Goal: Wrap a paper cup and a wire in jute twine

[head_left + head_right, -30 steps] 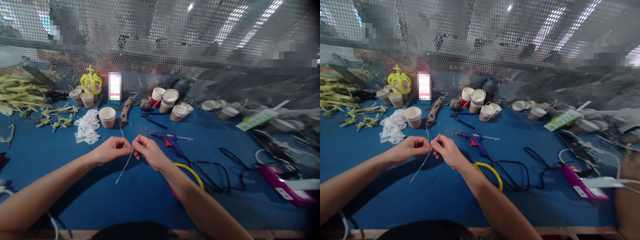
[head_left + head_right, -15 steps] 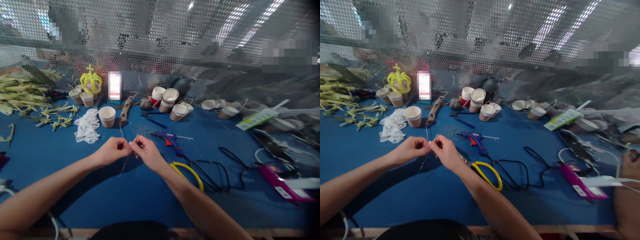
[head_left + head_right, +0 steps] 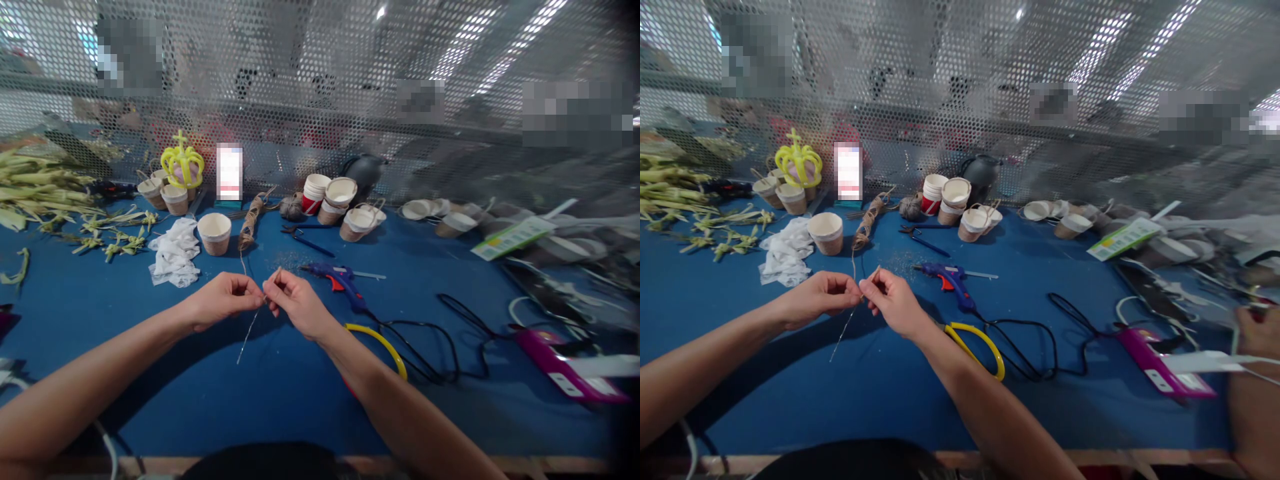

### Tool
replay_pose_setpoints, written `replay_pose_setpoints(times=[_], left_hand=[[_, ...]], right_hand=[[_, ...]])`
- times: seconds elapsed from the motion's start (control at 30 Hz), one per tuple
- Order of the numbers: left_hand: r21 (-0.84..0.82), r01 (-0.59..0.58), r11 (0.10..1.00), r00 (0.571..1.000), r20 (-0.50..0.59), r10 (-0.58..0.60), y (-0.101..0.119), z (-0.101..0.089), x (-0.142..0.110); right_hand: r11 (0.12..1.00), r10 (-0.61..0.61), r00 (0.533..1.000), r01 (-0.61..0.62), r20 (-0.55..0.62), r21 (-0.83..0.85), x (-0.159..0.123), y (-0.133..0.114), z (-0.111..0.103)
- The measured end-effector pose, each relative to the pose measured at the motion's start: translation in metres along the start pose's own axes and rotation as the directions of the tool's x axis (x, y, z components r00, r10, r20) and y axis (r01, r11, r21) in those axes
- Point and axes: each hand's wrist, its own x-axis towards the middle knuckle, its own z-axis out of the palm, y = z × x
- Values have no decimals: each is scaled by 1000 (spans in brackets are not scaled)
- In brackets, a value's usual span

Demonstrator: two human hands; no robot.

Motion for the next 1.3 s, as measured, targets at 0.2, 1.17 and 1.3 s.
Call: replay_pose_setpoints(times=[0.2,1.17,1.3], left_hand=[[19,-22,1000,1000,-9,23,0,0,1],[-233,35,972,999,-21,-41,0,11,-4],[-222,14,975,999,-29,-21,2,9,-2]], right_hand=[[998,-3,1000,3,-5,-55,-1,-3,0],[981,-56,998,48,38,190,-2,-4,0],[981,-59,998,56,9,184,-3,-6,2]])
